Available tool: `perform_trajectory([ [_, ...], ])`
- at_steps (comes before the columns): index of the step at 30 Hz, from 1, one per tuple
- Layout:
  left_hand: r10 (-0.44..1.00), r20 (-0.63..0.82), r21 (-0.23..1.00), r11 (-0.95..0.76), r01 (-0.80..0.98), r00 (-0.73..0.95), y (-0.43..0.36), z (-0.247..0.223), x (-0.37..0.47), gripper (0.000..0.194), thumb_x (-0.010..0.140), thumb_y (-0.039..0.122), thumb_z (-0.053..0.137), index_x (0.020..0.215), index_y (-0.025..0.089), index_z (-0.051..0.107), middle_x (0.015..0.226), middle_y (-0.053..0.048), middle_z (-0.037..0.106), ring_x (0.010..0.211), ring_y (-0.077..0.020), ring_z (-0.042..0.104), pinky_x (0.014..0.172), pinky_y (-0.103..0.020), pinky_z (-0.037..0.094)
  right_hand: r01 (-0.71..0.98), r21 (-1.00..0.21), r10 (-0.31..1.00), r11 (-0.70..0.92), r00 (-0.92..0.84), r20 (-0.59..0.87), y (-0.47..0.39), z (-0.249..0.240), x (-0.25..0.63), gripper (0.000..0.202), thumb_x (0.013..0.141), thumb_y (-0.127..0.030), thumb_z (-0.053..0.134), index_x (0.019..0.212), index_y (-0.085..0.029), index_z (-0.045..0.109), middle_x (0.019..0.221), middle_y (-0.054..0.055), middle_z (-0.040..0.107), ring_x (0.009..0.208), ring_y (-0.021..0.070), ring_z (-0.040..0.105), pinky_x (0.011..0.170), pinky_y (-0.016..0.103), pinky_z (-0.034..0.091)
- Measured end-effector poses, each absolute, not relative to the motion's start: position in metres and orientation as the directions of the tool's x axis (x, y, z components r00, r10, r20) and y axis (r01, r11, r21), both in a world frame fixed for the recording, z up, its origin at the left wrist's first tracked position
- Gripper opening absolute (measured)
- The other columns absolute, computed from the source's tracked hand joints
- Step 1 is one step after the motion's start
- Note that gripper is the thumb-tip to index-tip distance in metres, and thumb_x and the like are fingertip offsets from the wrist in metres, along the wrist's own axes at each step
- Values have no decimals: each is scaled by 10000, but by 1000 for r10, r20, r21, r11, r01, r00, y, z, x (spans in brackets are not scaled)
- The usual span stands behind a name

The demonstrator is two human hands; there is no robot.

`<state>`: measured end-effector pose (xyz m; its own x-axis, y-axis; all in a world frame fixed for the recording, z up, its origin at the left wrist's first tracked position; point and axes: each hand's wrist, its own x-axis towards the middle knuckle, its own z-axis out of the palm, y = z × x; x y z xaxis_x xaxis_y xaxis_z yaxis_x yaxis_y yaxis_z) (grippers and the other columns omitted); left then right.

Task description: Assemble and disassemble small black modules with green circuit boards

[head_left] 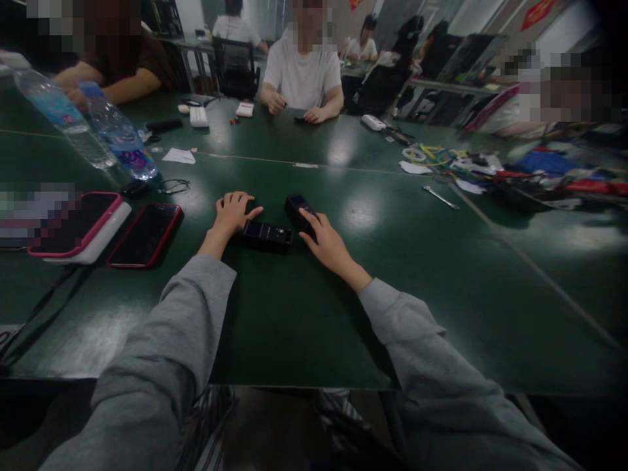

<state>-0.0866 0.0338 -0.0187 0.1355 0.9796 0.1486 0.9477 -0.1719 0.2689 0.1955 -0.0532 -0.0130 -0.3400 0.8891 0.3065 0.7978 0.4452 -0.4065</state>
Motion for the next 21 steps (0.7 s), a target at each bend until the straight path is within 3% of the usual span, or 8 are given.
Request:
perform_trajectory([
  [15, 976, 157, 282, -189, 941, 149, 31, -16, -87, 580, 1001, 618, 428, 1439, 258, 553, 1535, -122, 488, 1412, -363, 383, 1166, -580, 305, 798, -405, 890, 447, -349, 295, -56, -9, 195, 615, 1023, -380, 445, 1615, -284, 307, 1425, 164, 458, 1114, 322, 634, 926, 526, 590],
  [21, 980, 141, 292, -175, 940, 139, 31, -15, -86, 562, 1001, 615, 430, 1441, 289, 553, 1550, -112, 478, 1428, -358, 366, 1176, -570, 286, 859, -369, 922, 355, -256, 290, -54, -8, 198, 617, 1011, -384, 447, 1610, -311, 322, 1384, 154, 504, 1027, 312, 654, 849, 511, 606],
])
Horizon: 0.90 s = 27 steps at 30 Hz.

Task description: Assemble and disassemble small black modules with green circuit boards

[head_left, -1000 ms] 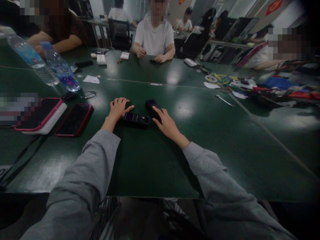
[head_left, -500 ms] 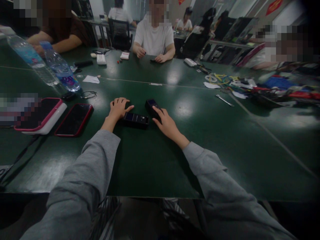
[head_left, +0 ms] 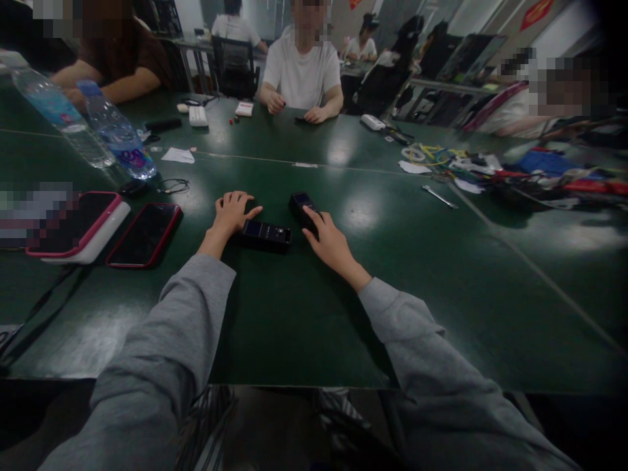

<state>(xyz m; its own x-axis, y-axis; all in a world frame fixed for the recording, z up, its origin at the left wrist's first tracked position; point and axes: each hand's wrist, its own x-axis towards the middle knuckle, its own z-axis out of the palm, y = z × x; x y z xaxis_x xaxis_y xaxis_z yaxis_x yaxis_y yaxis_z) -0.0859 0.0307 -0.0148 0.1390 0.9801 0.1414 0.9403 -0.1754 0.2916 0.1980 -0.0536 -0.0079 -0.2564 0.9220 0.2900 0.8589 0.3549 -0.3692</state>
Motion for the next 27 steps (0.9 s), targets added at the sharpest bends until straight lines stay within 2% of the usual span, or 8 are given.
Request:
perform_trajectory([
  [6, 980, 145, 280, -170, 945, 133, 29, -15, -85, 550, 1009, 600, 425, 1442, 287, 554, 1543, -112, 481, 1424, -352, 369, 1175, -560, 290, 923, -373, 938, 96, 41, 344, -33, -14, 237, 619, 985, -355, 469, 1585, -232, 377, 1311, 192, 537, 1015, 332, 647, 853, 548, 585],
  [9, 979, 150, 278, -174, 945, 136, 28, -14, -85, 553, 1014, 598, 414, 1445, 280, 549, 1541, -114, 477, 1423, -353, 368, 1175, -559, 289, 923, -385, 933, 22, 120, 340, -27, -14, 253, 624, 966, -329, 478, 1572, -209, 391, 1314, 206, 526, 1032, 346, 638, 868, 573, 567],
  [15, 978, 152, 288, -181, 940, 142, 30, -16, -86, 566, 1005, 609, 420, 1435, 266, 556, 1540, -119, 481, 1416, -363, 374, 1175, -579, 290, 920, -390, 916, 21, 138, 376, -23, -19, 259, 612, 943, -302, 482, 1542, -190, 424, 1271, 204, 526, 981, 312, 628, 879, 557, 550],
  [22, 979, 141, 286, -181, 941, 146, 30, -15, -86, 570, 1005, 608, 417, 1444, 269, 549, 1544, -120, 478, 1426, -361, 369, 1176, -577, 296, 936, -346, 890, 57, 110, 442, -19, -28, 260, 622, 949, -351, 514, 1537, -169, 425, 1311, 222, 500, 1174, 361, 554, 977, 592, 501],
  [27, 980, 137, 291, -179, 940, 144, 29, -13, -85, 553, 1009, 599, 415, 1443, 285, 552, 1549, -112, 478, 1430, -356, 365, 1178, -575, 291, 926, -371, 885, 74, 110, 452, -19, -27, 260, 594, 927, -269, 486, 1512, -171, 447, 1313, 210, 499, 1166, 341, 566, 982, 567, 514],
])
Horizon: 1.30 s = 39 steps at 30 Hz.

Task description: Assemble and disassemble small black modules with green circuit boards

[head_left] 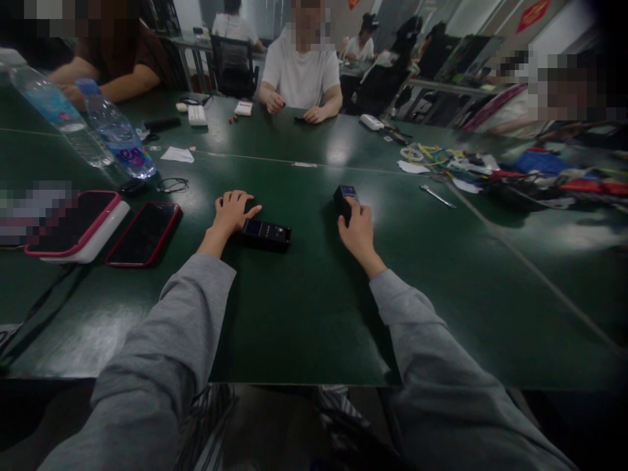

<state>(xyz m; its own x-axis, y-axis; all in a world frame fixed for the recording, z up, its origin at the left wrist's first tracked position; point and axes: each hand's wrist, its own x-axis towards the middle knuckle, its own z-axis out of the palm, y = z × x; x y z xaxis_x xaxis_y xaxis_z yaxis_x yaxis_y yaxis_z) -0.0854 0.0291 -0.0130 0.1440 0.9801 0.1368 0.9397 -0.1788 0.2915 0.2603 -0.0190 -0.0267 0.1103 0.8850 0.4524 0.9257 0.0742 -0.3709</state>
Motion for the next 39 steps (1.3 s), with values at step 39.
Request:
perform_trajectory([
  [39, 977, 150, 298, -193, 935, 153, 32, -16, -88, 539, 1011, 574, 419, 1431, 268, 560, 1538, -120, 485, 1427, -368, 371, 1171, -585, 298, 884, -443, 892, 148, 74, 446, -14, -29, 261, 605, 849, -145, 528, 1447, -91, 452, 1323, 216, 463, 1245, 315, 553, 1108, 502, 475],
])
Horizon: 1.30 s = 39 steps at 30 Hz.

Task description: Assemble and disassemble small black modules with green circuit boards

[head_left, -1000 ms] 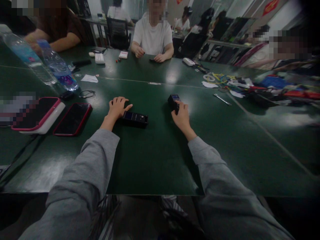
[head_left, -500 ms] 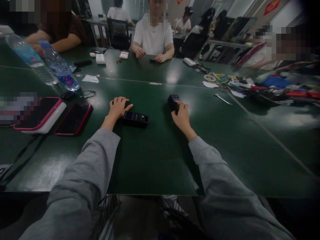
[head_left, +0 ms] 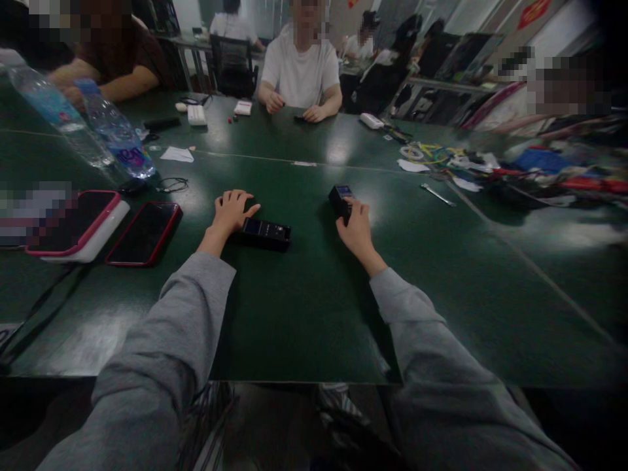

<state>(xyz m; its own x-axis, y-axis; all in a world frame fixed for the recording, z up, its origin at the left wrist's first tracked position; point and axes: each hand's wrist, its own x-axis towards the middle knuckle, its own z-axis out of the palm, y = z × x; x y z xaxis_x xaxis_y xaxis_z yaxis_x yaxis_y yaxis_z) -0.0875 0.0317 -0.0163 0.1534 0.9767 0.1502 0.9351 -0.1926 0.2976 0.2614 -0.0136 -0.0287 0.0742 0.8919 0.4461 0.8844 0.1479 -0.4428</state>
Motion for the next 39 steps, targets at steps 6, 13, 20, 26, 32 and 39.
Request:
perform_trajectory([
  [6, 976, 163, 316, -193, 929, 147, 32, -18, -88, 531, 1005, 573, 431, 1424, 278, 569, 1532, -122, 491, 1423, -374, 372, 1166, -591, 292, 879, -444, 885, 172, 61, 462, -14, -33, 260, 629, 852, -193, 534, 1473, -142, 445, 1343, 200, 455, 1250, 336, 549, 1097, 557, 482],
  [13, 970, 183, 329, -211, 920, 158, 34, -20, -89, 524, 1000, 563, 450, 1413, 269, 582, 1524, -136, 495, 1413, -390, 376, 1156, -606, 291, 875, -448, 887, 186, 46, 459, -15, -33, 260, 644, 856, -202, 530, 1489, -134, 432, 1366, 215, 438, 1298, 353, 528, 1111, 571, 467],
  [20, 965, 203, 332, -228, 915, 166, 34, -22, -90, 526, 1000, 560, 450, 1406, 254, 588, 1513, -145, 505, 1406, -398, 385, 1149, -620, 291, 868, -457, 876, 194, 57, 478, -14, -35, 261, 633, 838, -201, 524, 1464, -140, 457, 1343, 209, 457, 1247, 344, 545, 1078, 581, 478],
  [26, 971, 181, 334, -211, 919, 157, 35, -21, -90, 523, 997, 563, 458, 1405, 263, 587, 1513, -142, 504, 1409, -397, 379, 1152, -618, 293, 894, -407, 803, 187, 100, 588, -20, -26, 251, 524, 983, -414, 460, 1439, -156, 465, 1446, 214, 392, 1404, 378, 365, 1154, 671, 330],
  [32, 971, 186, 328, -208, 921, 152, 33, -20, -88, 496, 1004, 537, 464, 1404, 270, 587, 1515, -129, 506, 1398, -382, 387, 1151, -601, 296, 751, -390, 755, 533, -214, 620, -59, -7, 197, 569, 1041, -551, 395, 1545, -293, 337, 1528, 137, 385, 1455, 323, 358, 1181, 613, 343],
  [39, 968, 211, 318, -197, 927, 134, 32, -20, -87, 461, 1005, 524, 466, 1369, 287, 621, 1500, -117, 533, 1395, -378, 402, 1141, -599, 312, 602, -296, 668, 742, -628, 398, -86, -7, 147, 571, 1028, -316, 508, 1565, -285, 317, 1533, 143, 406, 1428, 315, 399, 1127, 572, 451],
])
